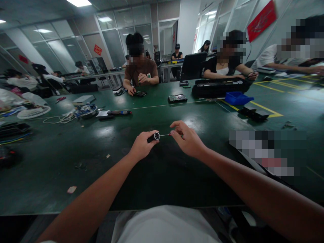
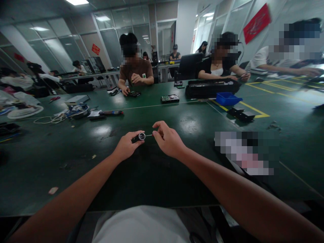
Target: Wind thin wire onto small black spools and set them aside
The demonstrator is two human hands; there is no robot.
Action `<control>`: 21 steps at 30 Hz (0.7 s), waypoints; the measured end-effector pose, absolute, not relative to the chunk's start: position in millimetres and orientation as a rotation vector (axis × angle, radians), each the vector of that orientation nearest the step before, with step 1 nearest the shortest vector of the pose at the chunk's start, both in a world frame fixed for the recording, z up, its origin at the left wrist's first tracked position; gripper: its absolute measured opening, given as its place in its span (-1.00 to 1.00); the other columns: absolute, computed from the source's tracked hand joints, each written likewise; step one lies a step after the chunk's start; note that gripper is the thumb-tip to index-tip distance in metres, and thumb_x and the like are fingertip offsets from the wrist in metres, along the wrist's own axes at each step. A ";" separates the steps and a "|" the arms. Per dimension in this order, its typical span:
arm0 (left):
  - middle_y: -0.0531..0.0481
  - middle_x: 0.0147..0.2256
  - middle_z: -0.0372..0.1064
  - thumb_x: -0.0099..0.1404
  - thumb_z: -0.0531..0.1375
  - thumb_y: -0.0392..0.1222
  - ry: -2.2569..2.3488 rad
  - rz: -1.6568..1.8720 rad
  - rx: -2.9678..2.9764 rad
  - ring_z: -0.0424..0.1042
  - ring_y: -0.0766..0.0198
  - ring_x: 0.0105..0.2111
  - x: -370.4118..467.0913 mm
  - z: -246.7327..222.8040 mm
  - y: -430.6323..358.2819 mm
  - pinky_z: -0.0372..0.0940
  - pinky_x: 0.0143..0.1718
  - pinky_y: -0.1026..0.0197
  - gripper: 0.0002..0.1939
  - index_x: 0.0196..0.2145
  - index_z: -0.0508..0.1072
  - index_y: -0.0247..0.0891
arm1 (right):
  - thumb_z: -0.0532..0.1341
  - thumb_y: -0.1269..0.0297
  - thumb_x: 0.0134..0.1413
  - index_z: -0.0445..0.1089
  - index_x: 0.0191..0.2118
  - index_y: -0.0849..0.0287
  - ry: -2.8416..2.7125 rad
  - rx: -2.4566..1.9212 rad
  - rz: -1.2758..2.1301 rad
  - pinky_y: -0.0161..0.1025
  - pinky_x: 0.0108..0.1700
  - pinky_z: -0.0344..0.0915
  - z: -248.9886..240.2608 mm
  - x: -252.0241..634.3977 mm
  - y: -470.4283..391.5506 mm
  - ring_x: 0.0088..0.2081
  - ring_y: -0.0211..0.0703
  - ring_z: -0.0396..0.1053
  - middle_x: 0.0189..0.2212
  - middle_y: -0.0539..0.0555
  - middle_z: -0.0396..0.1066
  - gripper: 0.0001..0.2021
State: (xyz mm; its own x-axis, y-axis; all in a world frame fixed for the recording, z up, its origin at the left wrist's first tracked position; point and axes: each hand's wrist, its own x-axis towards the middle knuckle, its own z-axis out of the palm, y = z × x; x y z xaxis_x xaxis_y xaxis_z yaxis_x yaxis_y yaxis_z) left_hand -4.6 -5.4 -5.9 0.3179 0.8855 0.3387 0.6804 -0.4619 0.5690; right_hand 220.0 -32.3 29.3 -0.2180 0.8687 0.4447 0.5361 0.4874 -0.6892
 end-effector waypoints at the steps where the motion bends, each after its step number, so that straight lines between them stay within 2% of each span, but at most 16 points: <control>1: -0.03 -0.01 0.48 0.26 0.30 -0.23 1.415 0.901 2.262 0.41 0.10 0.00 -4.5 -5.6 -5.4 0.26 0.08 0.02 -0.58 0.08 0.48 -0.06 | 0.14 0.25 0.23 0.31 -0.07 0.14 -1.871 -1.151 0.498 -0.20 -0.35 0.22 28.3 219.7 -32.2 -0.40 -0.15 0.37 -0.41 0.02 0.45 -0.81; 5: -0.04 -0.02 0.48 0.26 0.30 -0.23 1.455 0.906 2.250 0.42 0.09 -0.02 -3.8 -3.5 -5.9 0.28 0.07 0.02 -0.58 0.08 0.47 -0.09 | 0.20 0.19 0.18 0.39 -0.19 0.12 -1.739 -1.127 0.619 -0.16 -0.27 0.30 23.8 217.8 -27.6 -0.32 -0.12 0.42 -0.36 0.06 0.48 -0.85; 9: -0.05 0.01 0.46 0.28 0.28 -0.26 1.373 0.965 2.361 0.40 0.12 0.01 -4.5 -0.4 -5.4 0.25 0.11 0.02 -0.59 0.09 0.46 -0.14 | 0.18 0.09 0.20 0.40 -0.28 0.15 -1.320 -1.036 1.090 -0.10 -0.20 0.39 18.3 217.6 -17.1 -0.36 -0.16 0.42 -0.42 0.04 0.43 -0.78; 12: -0.04 0.00 0.47 0.29 0.28 -0.27 1.344 0.960 2.438 0.38 0.13 0.01 -6.2 0.9 -3.6 0.22 0.14 0.01 -0.59 0.09 0.45 -0.15 | 0.24 0.04 0.13 0.38 -0.35 0.15 -1.048 -0.990 1.357 -0.13 -0.27 0.42 15.1 219.5 -10.9 -0.44 -0.21 0.36 -0.48 0.00 0.37 -0.74; 16: -0.03 -0.02 0.48 0.27 0.29 -0.26 1.395 0.889 2.394 0.38 0.12 -0.01 -6.4 0.1 -2.0 0.23 0.12 -0.01 -0.58 0.09 0.45 -0.14 | 0.28 0.07 0.09 0.38 -0.35 0.16 -1.078 -1.032 1.227 -0.17 -0.31 0.41 13.9 219.9 -9.9 -0.44 -0.23 0.35 -0.48 -0.01 0.38 -0.75; 21: -0.02 -0.04 0.49 0.27 0.29 -0.24 1.386 0.881 2.396 0.38 0.12 -0.03 -4.3 0.1 -3.4 0.22 0.11 -0.01 -0.58 0.09 0.46 -0.12 | 0.18 0.10 0.20 0.38 -0.30 0.15 -1.341 -1.058 0.960 -0.18 -0.31 0.36 14.4 219.4 -13.9 -0.45 -0.21 0.38 -0.50 -0.01 0.41 -0.78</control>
State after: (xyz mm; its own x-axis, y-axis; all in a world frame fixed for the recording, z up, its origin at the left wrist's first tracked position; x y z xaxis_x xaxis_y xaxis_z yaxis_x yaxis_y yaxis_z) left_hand -4.3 -3.4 0.1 0.3697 0.8471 0.3818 0.7050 -0.5234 0.4786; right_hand 219.4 -13.9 14.4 0.0234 0.9630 0.2686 0.0560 0.2670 -0.9621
